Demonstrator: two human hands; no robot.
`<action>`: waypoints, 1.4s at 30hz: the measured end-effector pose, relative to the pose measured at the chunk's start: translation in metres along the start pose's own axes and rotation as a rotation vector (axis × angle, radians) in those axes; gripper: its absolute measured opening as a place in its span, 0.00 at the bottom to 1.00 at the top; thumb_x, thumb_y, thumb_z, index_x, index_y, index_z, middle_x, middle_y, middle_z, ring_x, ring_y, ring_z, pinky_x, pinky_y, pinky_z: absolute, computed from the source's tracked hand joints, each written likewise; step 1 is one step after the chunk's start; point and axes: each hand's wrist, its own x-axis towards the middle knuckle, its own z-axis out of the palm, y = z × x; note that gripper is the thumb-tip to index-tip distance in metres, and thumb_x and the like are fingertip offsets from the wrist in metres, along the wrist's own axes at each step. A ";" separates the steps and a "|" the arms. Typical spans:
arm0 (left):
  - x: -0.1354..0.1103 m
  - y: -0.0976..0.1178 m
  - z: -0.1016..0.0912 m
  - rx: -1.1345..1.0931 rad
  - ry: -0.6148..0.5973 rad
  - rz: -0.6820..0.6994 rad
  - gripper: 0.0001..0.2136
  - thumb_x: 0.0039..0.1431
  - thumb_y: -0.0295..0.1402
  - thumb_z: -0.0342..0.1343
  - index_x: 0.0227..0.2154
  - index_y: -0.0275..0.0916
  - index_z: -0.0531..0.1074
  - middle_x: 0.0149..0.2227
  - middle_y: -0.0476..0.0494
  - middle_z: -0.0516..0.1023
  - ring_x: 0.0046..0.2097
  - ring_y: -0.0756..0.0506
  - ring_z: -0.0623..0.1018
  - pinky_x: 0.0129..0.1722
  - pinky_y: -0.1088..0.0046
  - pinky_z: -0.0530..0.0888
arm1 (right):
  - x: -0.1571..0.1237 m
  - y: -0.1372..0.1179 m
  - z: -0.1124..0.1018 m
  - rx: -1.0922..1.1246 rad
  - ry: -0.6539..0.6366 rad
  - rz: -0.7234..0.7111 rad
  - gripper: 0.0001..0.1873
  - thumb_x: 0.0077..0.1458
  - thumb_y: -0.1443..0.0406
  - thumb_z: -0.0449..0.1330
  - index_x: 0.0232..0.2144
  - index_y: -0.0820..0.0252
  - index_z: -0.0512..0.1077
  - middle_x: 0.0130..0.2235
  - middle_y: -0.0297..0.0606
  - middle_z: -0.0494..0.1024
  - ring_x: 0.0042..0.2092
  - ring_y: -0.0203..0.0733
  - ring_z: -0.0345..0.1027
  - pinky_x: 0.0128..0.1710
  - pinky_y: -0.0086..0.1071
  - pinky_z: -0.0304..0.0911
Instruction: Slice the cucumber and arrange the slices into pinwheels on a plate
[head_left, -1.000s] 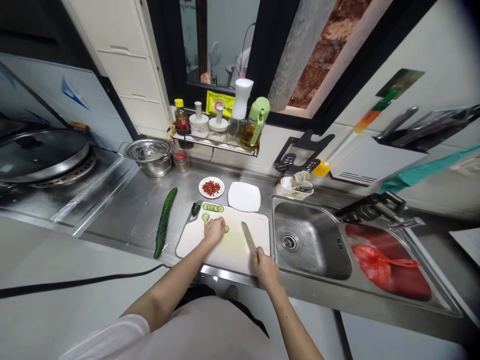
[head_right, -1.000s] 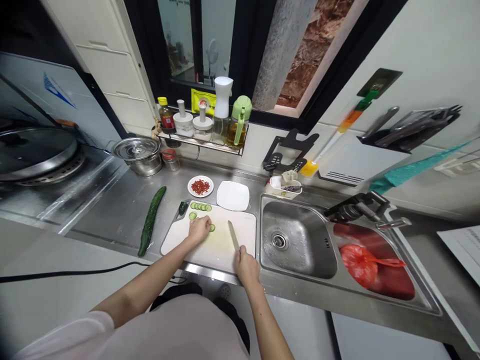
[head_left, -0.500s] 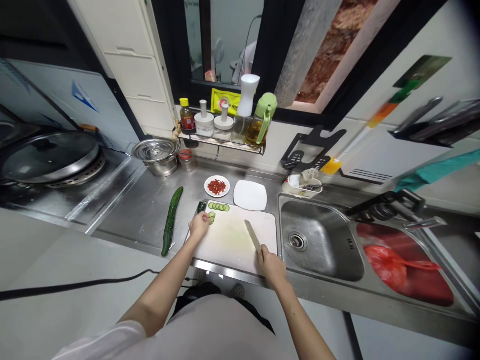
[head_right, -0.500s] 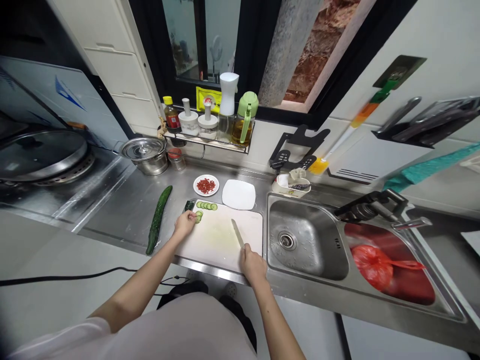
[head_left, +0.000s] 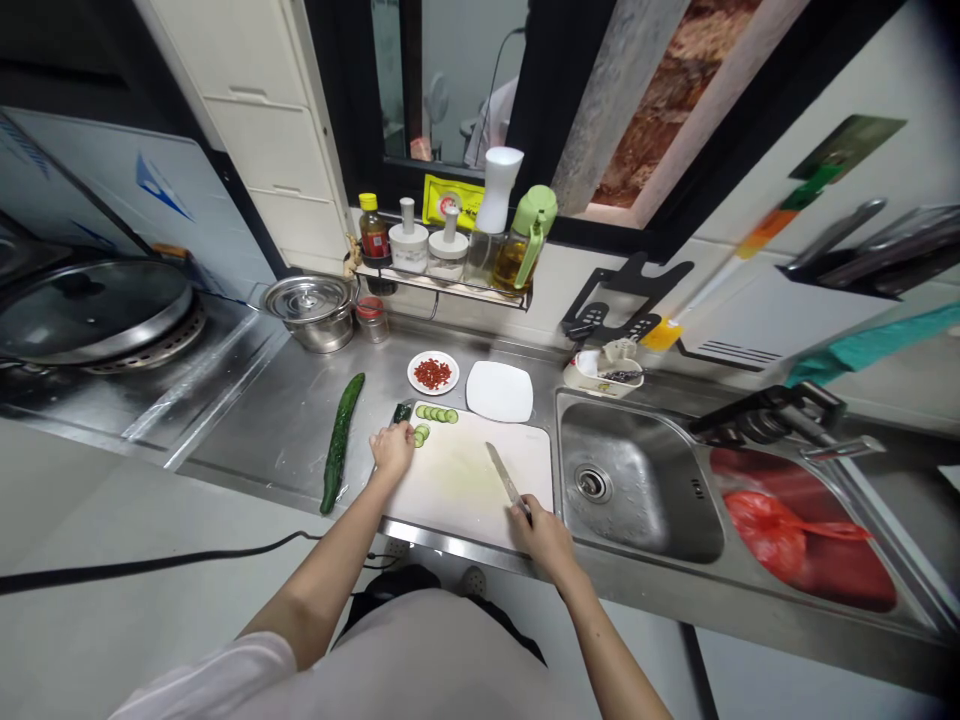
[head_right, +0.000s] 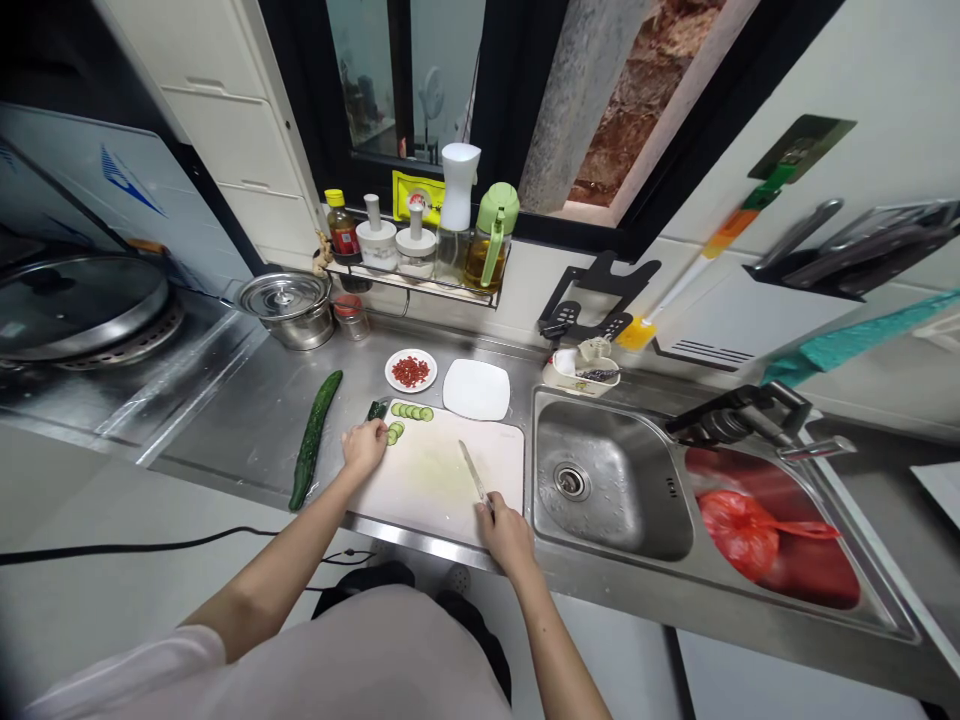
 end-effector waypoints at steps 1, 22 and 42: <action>-0.001 0.000 0.000 0.009 0.011 0.016 0.09 0.59 0.33 0.49 0.38 0.46 0.74 0.43 0.45 0.79 0.48 0.40 0.73 0.47 0.63 0.60 | 0.000 0.002 0.000 0.007 -0.004 0.003 0.22 0.66 0.54 0.41 0.54 0.56 0.63 0.44 0.44 0.79 0.45 0.47 0.72 0.37 0.31 0.55; 0.039 0.088 0.027 0.162 -0.011 0.248 0.15 0.61 0.36 0.49 0.46 0.42 0.75 0.48 0.36 0.72 0.51 0.37 0.67 0.49 0.60 0.57 | -0.002 0.018 0.002 0.085 0.008 -0.043 0.23 0.66 0.60 0.37 0.56 0.60 0.62 0.43 0.45 0.79 0.45 0.46 0.72 0.39 0.31 0.58; 0.009 0.067 0.028 -0.374 -0.263 0.023 0.08 0.51 0.31 0.60 0.35 0.44 0.78 0.36 0.50 0.81 0.38 0.48 0.78 0.38 0.75 0.67 | -0.001 0.007 0.004 0.004 -0.001 0.001 0.16 0.66 0.63 0.41 0.49 0.60 0.64 0.38 0.45 0.78 0.39 0.44 0.72 0.34 0.31 0.52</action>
